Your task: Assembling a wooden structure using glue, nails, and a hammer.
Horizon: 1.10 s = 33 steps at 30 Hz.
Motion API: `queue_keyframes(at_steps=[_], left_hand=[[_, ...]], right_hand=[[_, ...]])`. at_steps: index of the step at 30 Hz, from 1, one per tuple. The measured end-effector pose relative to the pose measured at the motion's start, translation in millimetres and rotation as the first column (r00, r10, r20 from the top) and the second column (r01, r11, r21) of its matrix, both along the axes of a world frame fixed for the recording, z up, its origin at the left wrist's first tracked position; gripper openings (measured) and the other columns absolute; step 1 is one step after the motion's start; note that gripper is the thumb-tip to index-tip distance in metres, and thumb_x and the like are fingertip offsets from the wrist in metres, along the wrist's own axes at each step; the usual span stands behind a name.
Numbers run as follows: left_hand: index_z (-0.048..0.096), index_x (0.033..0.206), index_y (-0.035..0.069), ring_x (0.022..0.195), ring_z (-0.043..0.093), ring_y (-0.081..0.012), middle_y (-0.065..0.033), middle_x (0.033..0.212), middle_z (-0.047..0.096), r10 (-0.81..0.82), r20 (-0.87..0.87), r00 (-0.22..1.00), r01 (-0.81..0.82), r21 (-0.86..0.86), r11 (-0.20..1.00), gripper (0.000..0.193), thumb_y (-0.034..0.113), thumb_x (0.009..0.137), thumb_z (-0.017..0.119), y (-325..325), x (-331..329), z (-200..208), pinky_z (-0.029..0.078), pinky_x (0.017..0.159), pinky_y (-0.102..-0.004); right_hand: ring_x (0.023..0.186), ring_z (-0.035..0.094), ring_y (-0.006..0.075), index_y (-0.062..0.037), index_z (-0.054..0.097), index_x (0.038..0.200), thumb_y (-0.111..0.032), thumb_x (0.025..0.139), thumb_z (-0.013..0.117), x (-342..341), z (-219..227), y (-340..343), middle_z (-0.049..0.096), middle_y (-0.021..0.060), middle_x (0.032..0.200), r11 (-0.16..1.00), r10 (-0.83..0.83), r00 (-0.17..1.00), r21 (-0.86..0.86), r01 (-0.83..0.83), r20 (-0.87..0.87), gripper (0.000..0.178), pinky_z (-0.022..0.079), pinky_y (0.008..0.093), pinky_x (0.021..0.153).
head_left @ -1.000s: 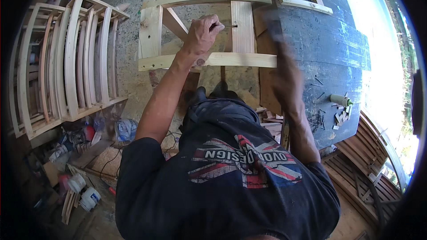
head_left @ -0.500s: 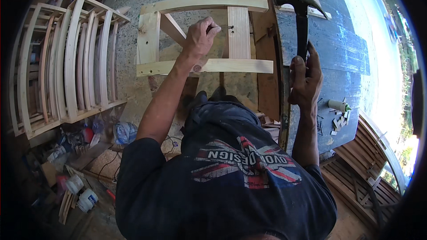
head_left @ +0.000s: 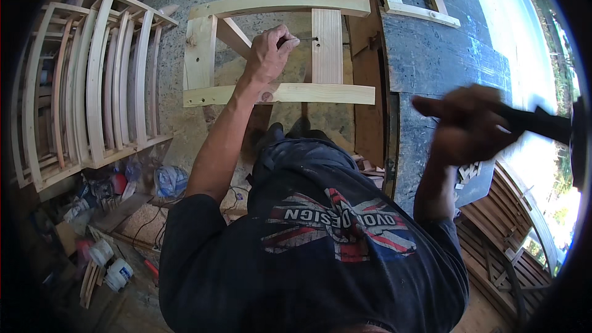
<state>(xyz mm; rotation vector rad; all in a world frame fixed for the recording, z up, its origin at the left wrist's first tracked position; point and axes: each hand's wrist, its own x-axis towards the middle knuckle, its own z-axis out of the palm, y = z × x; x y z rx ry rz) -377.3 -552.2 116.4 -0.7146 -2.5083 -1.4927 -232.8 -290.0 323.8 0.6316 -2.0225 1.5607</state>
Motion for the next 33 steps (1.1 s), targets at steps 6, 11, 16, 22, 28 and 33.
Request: queue_keyframes(at_steps=[6,11,16,22,28,33], left_hand=[[0.061,0.096,-0.002,0.072,0.063,-0.0273,-0.0133,0.081,0.066,-0.003,0.203,0.979,0.025,-0.104,0.994,0.024,0.017,0.096,0.075,-3.0,-2.6,4.2,0.052,0.071,-0.0378],[0.066,0.098,0.0,0.072,0.059,-0.0169,-0.0061,0.082,0.063,-0.046,0.176,0.983,0.012,0.192,0.981,0.016,0.014,0.098,0.074,2.2,-7.5,-7.5,0.048,0.068,-0.0298],[0.07,0.094,0.003,0.068,0.052,-0.0084,0.0011,0.078,0.062,-0.143,0.597,0.79,-0.163,0.428,0.889,0.021,0.022,0.098,0.076,-9.6,-16.5,-9.3,0.045,0.063,-0.0275],[0.071,0.095,0.001,0.073,0.064,-0.0157,-0.0072,0.079,0.07,0.087,0.169,0.982,-0.118,0.184,0.976,0.027,0.027,0.099,0.074,-32.1,-18.1,16.2,0.052,0.067,-0.0349],[0.063,0.095,-0.002,0.072,0.067,-0.0318,-0.0167,0.084,0.069,-0.084,-0.042,0.996,0.086,0.051,0.995,0.022,0.016,0.097,0.074,-2.0,-5.6,8.6,0.053,0.07,-0.0396],[0.061,0.094,-0.003,0.072,0.066,-0.0315,-0.016,0.082,0.068,-0.092,0.001,0.996,0.092,-0.015,0.996,0.021,0.014,0.097,0.074,-0.5,-7.0,-3.4,0.052,0.069,-0.04]], right_hand=[[0.068,0.064,0.0175,-0.0077,0.052,0.147,-0.013,0.105,0.055,-13.6,-97.0,7.2,0.063,0.0107,0.078,0.719,-0.402,0.864,0.689,0.094,0.302,0.042,0.052,0.0359,0.056],[0.057,0.053,0.0069,-0.0071,0.047,0.154,-0.012,0.108,0.052,-8.1,-54.7,19.4,0.059,0.0015,0.073,0.907,-0.389,0.877,0.284,0.31,0.283,0.047,0.043,0.0253,0.051],[0.054,0.046,0.0017,-0.0053,0.046,0.154,-0.013,0.108,0.051,-5.6,-37.7,15.0,0.058,-0.002,0.074,0.903,-0.429,0.871,0.113,0.414,0.241,0.047,0.034,0.0209,0.047],[0.062,0.052,0.0048,-0.0033,0.048,0.154,-0.021,0.107,0.058,-1.3,-59.1,23.9,0.061,-0.0004,0.077,0.875,-0.483,0.794,0.25,0.416,0.37,0.051,0.039,0.0249,0.056],[0.069,0.061,0.0091,-0.0041,0.051,0.153,-0.025,0.106,0.06,-0.7,-70.9,30.0,0.066,0.0037,0.079,0.865,-0.472,0.804,0.364,0.345,0.361,0.052,0.046,0.0286,0.062],[0.069,0.062,0.0086,-0.0065,0.05,0.154,-0.022,0.106,0.06,-7.0,-52.7,22.6,0.069,0.0047,0.081,0.857,-0.468,0.828,0.386,0.341,0.308,0.051,0.048,0.0288,0.062]])
